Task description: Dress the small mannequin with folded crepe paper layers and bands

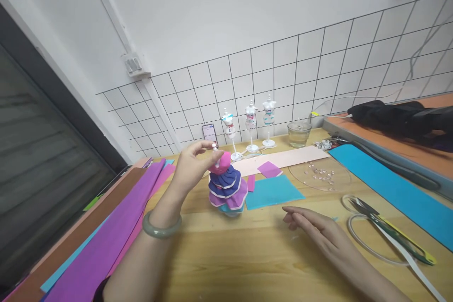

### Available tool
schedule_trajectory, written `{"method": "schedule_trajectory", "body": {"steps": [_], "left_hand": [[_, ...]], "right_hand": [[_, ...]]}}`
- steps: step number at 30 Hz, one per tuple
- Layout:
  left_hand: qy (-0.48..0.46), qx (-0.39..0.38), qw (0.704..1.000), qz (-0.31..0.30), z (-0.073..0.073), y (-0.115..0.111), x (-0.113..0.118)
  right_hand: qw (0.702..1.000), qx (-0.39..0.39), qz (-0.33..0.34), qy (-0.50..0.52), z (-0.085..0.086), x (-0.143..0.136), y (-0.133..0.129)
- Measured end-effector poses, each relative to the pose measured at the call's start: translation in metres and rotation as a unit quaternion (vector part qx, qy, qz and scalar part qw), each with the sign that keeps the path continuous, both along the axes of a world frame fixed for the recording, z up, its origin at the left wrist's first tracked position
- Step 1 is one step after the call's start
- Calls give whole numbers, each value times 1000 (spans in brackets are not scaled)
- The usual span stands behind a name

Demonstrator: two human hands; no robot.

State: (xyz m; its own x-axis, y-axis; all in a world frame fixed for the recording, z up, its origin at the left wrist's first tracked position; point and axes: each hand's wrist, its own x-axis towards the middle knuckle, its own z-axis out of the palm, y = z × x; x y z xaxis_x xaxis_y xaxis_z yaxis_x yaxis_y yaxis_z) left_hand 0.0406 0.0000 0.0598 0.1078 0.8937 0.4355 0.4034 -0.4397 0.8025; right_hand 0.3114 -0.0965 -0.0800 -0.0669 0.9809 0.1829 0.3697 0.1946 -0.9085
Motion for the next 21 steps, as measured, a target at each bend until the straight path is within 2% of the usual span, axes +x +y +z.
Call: {"method": "schedule_trajectory", "body": {"steps": [5,9,14,18,21], "left_hand": [[-2,-15,1000,-1,12,0,5],[-19,-53,998,6,26,-5,-9],[-20,-38,999,-10,36,-10,-25],[-18,-36,998,-39,39,-16,-14],[-16,-51,997,-48,39,-22,4]], "right_hand": [[999,26,19,-15,-2,3,-4],[998,41,35,-28,-5,3,-7],[996,55,46,-59,-8,3,-9],[991,101,53,-70,-9,2,-8],[978,196,37,-64,-7,2,-6]]}}
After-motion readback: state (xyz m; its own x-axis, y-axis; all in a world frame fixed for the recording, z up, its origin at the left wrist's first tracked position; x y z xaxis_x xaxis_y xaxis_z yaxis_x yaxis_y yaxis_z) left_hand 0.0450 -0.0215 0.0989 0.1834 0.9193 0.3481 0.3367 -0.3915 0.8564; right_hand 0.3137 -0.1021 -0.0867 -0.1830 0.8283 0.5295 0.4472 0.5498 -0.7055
